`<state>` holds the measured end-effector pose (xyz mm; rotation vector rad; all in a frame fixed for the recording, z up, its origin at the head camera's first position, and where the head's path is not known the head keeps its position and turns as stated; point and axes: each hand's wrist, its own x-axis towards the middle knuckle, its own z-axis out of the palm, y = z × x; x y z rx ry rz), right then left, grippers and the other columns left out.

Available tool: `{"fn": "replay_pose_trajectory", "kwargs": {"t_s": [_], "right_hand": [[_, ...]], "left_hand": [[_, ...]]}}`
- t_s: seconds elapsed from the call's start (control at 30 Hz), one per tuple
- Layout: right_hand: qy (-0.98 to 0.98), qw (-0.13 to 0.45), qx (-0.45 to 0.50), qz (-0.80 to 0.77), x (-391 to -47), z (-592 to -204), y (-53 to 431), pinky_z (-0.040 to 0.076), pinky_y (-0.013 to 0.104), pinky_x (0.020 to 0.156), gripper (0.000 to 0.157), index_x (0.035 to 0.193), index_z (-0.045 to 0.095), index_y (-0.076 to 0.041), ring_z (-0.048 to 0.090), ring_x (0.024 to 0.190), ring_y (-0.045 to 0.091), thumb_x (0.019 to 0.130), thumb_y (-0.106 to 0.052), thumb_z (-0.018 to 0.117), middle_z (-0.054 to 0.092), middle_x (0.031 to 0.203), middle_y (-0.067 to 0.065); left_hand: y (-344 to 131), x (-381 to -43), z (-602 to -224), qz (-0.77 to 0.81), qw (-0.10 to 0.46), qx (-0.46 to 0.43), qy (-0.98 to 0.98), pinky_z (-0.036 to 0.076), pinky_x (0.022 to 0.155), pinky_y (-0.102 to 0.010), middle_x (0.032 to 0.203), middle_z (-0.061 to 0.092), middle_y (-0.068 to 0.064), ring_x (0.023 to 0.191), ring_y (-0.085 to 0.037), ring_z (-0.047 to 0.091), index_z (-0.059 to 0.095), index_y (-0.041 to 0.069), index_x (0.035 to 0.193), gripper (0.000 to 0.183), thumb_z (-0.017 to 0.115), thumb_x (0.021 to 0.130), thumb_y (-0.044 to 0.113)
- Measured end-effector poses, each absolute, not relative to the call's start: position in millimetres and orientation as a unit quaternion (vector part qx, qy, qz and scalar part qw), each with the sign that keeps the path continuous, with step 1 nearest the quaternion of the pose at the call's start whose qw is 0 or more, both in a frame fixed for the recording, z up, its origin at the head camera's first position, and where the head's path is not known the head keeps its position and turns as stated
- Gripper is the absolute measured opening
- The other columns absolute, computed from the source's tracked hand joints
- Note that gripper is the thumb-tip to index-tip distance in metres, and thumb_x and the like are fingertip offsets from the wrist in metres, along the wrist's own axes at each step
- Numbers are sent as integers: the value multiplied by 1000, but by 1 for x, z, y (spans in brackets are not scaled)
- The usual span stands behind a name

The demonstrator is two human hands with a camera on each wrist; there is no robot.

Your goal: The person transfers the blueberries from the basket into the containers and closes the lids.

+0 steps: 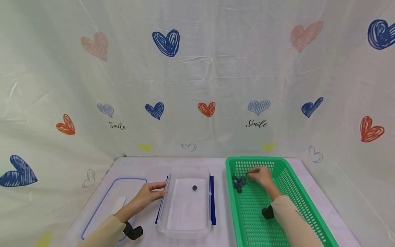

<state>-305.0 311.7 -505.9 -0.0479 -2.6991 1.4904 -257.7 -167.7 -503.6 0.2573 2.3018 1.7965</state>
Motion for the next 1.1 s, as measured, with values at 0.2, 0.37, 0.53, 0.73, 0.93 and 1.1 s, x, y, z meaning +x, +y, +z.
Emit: {"fn": "replay_pose_trajectory", "kwargs": {"t_s": [0.2, 0.37, 0.53, 0.73, 0.93, 1.1], "right_hand": [[-867, 22, -15, 497, -305, -496, 312, 59, 47, 78, 25, 107, 66, 14, 70, 84, 32, 92, -6, 71, 66, 101, 24], [-869, 28, -10, 494, -304, -486, 311, 57, 53, 83, 28, 109, 67, 11, 69, 84, 27, 93, -11, 72, 66, 104, 23], [-878, 36, 2, 478, -303, -475, 308, 55, 55, 85, 27, 108, 70, 7, 65, 89, 26, 92, -15, 72, 67, 107, 20], [-875, 30, 10, 483, -302, -463, 302, 51, 60, 91, 29, 110, 69, 5, 62, 102, 37, 93, -17, 73, 64, 116, 24], [-874, 32, 28, 484, -300, -454, 294, 51, 58, 92, 30, 111, 70, 4, 61, 105, 37, 92, -19, 74, 64, 118, 23], [-862, 26, 45, 505, -300, -445, 285, 53, 55, 92, 31, 112, 69, 5, 68, 95, 27, 92, -18, 75, 63, 118, 22]], "left_hand": [[-168, -260, -505, 606, 105, 82, 785, 56, 92, -39, 137, 56, -26, 109, -29, 65, 55, -10, 135, 62, 79, 88, 24], [-167, -260, -505, 601, 103, 78, 789, 56, 92, -39, 137, 56, -26, 109, -29, 65, 56, -9, 135, 62, 79, 88, 25], [-167, -259, -504, 600, 102, 76, 790, 56, 92, -39, 137, 56, -26, 110, -30, 65, 57, -8, 135, 61, 79, 88, 25], [-168, -259, -503, 601, 101, 84, 789, 56, 91, -39, 136, 56, -26, 110, -31, 65, 56, -9, 135, 60, 78, 89, 24], [-169, -259, -505, 603, 102, 88, 787, 57, 90, -38, 136, 56, -26, 109, -31, 66, 56, -10, 134, 61, 79, 88, 24], [-169, -259, -504, 605, 101, 84, 785, 57, 89, -38, 135, 57, -26, 108, -30, 66, 56, -10, 134, 61, 79, 88, 23]]}}
